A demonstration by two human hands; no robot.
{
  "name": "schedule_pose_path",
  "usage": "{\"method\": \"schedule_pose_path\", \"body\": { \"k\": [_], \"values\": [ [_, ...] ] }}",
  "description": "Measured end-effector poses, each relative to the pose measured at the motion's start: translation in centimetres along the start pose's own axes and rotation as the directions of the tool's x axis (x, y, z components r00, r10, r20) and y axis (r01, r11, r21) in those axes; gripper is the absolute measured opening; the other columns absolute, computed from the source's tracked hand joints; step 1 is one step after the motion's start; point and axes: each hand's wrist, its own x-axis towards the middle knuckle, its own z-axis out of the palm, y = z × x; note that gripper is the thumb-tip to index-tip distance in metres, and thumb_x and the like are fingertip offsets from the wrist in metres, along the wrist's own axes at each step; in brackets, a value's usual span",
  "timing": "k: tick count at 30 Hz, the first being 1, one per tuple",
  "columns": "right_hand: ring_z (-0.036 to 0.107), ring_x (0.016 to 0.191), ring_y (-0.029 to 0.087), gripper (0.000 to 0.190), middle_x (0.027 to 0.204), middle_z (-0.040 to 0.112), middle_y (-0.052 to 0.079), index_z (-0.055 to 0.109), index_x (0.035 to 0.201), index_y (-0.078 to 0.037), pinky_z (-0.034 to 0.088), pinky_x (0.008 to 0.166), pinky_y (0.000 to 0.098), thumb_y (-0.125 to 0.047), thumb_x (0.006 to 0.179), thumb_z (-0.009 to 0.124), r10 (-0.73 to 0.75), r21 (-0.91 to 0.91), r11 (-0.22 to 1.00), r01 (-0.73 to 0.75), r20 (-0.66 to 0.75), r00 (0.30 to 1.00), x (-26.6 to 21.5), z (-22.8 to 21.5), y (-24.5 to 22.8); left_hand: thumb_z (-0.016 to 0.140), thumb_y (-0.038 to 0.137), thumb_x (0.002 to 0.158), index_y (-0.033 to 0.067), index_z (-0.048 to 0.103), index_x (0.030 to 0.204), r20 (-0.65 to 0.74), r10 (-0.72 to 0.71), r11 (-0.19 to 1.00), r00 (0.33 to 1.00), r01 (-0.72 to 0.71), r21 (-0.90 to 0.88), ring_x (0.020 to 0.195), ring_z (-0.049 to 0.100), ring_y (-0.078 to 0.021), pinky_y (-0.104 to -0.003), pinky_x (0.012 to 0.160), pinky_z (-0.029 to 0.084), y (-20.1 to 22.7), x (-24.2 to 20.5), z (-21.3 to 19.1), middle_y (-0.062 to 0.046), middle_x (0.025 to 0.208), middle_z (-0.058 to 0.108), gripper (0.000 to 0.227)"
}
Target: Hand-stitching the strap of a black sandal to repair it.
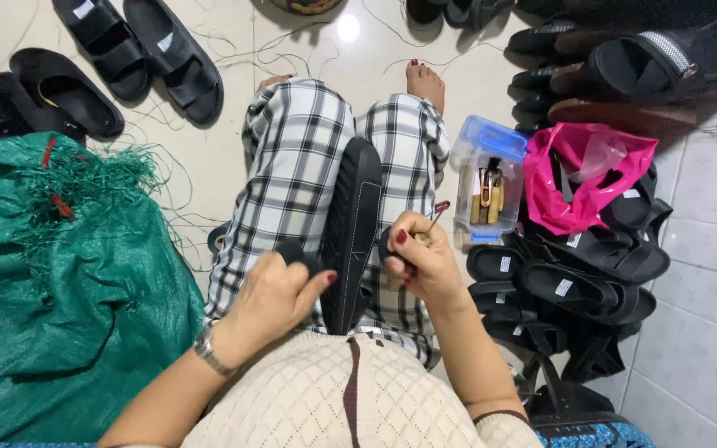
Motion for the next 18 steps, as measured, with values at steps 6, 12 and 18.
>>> {"method": "schedule_pose_path", "body": {
  "k": [6, 12, 18],
  "values": [
    [0.04, 0.034, 0.011, 0.016, 0.042, 0.042, 0.005, 0.06, 0.083, -0.001, 0.036, 0.036, 0.0233, -0.008, 0.097, 0.066, -0.191, -0.449, 0.89, 0.079, -0.21, 0.959, 1.2, -0.8, 1.4, 0.064, 0.032, 0.097, 0.0032, 0.056, 0.05, 0.523, 0.032, 0.837, 0.851, 0.263, -0.479, 0.051, 0.058, -0.0359, -0.04, 0.054, 0.048, -1.1, -2.8, -4.2, -0.02, 0.049, 0.054, 0.056],
    [0.065, 0.089, 0.047, 0.049, 0.11, 0.063, 0.03, 0.052, 0.136, -0.003, 0.056, 0.075, 0.0531, -0.018, 0.094, 0.072, -0.258, -0.983, 0.168, 0.079, 0.034, 0.966, -1.0, 0.0, -6.3, 0.055, 0.024, 0.099, 0.0025, 0.08, 0.077, 0.43, 0.223, 0.571, 0.875, 0.24, -0.785, 0.082, 0.071, -0.0353, -0.045, 0.079, 0.054, -19.4, -8.1, -1.3, -0.019, 0.083, 0.082, 0.04],
    [0.042, 0.054, 0.01, 0.048, 0.067, 0.042, -0.003, 0.057, 0.143, -0.02, 0.033, 0.045, 0.0261, -0.021, 0.095, 0.066, 0.108, -0.831, -0.408, 0.379, 0.369, 0.923, -2.4, 2.8, -6.2, 0.075, 0.048, 0.097, 0.0017, 0.064, 0.068, 0.003, -0.283, 0.81, 0.959, 0.238, 0.536, 0.061, 0.058, -0.0393, -0.046, 0.09, 0.051, -9.8, 4.3, -7.7, -0.018, 0.062, 0.063, 0.056]
  ]
}}
